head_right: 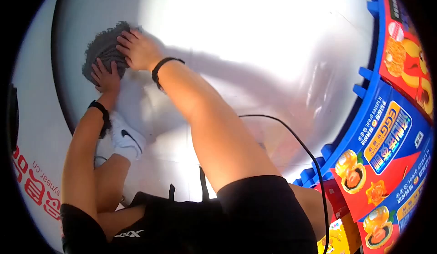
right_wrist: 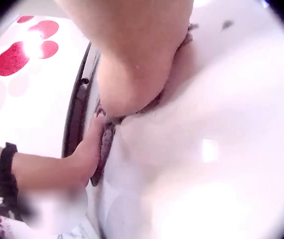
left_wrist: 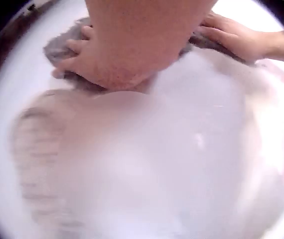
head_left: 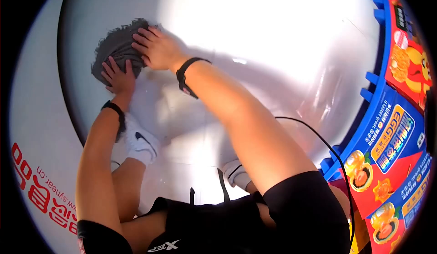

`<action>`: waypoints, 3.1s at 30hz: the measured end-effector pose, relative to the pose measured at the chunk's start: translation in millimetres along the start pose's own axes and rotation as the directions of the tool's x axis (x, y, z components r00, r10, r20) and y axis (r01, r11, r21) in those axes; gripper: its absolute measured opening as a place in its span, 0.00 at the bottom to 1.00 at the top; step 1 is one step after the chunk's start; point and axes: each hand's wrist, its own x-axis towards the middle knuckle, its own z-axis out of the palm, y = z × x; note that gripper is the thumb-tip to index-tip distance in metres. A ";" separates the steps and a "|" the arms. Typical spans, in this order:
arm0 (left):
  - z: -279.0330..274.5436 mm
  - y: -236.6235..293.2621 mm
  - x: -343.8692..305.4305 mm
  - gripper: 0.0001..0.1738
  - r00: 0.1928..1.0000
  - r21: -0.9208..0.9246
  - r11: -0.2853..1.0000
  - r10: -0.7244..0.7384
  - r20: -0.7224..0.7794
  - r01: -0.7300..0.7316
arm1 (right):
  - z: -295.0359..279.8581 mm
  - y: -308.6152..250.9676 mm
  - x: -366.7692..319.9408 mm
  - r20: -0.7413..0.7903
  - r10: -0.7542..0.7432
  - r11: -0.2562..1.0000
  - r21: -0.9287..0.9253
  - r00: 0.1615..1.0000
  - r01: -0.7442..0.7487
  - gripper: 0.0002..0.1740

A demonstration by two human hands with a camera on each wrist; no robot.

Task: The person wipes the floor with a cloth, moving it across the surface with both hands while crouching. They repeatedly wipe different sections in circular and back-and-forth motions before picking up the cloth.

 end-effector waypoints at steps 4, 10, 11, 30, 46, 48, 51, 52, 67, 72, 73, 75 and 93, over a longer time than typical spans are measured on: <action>21.1 136.8 -71.9 0.50 0.994 -0.081 0.996 -0.053 -0.095 0.046 | -58.7 119.7 -59.1 -0.010 -0.154 0.972 -0.180 0.988 0.150 0.32; 15.5 300.3 -154.1 0.51 0.858 -0.047 0.865 0.485 -0.170 -0.499 | -174.5 239.3 -205.8 0.042 0.110 0.956 -0.277 0.993 -0.094 0.38; 8.9 326.4 -171.8 0.51 0.811 -0.035 0.816 0.568 -0.143 -0.578 | -185.4 252.4 -238.5 0.012 0.217 0.941 -0.267 0.976 -0.206 0.39; -45.6 291.4 -173.5 0.56 -0.203 -0.236 -0.208 0.978 -0.046 -0.949 | -143.6 103.4 -339.9 -0.419 0.718 0.497 -0.250 0.556 -0.831 0.36; -19.0 317.7 -218.0 0.47 0.149 -0.128 0.137 0.985 -0.090 -0.982 | -185.2 166.1 -305.7 -0.222 0.771 0.583 -0.132 0.597 -0.802 0.32; -18.0 330.4 -215.6 0.46 0.203 -0.123 0.189 0.972 -0.115 -0.974 | -166.0 167.6 -304.3 -0.240 0.759 0.558 -0.240 0.606 -0.794 0.36; -10.9 318.2 -234.1 0.45 0.278 -0.134 0.264 0.955 -0.106 -0.955 | -148.1 128.2 -310.0 -0.228 0.824 0.487 -0.184 0.519 -0.854 0.36; -11.2 310.2 -243.3 0.46 0.296 -0.118 0.286 0.952 -0.082 -0.951 | -146.6 131.5 -313.9 -0.260 0.813 0.505 -0.129 0.521 -0.853 0.35; 3.7 490.1 -348.0 0.42 0.304 -0.093 0.292 0.936 -0.175 -0.952 | -259.0 291.5 -448.7 -0.244 0.616 0.680 -0.316 0.749 -0.662 0.32; -10.0 554.6 -381.0 0.44 0.081 -0.169 0.052 0.982 -0.172 -0.984 | -285.2 313.9 -550.4 -0.363 0.683 0.546 -0.322 0.634 -0.773 0.32; -4.1 560.0 -391.8 0.43 0.029 -0.109 0.013 0.989 -0.143 -0.994 | -283.7 311.9 -569.5 -0.378 0.715 0.489 -0.330 0.587 -0.808 0.32; 5.1 565.9 -417.5 0.42 -0.060 -0.045 -0.065 0.992 -0.116 -0.997 | -275.3 308.3 -604.6 -0.421 0.759 0.407 -0.290 0.498 -0.866 0.35; 29.6 485.8 -444.6 0.33 -0.807 -0.361 -0.815 0.547 -0.224 -0.452 | -131.3 8.7 -586.5 -0.639 0.424 -0.749 0.150 -0.642 -0.645 0.37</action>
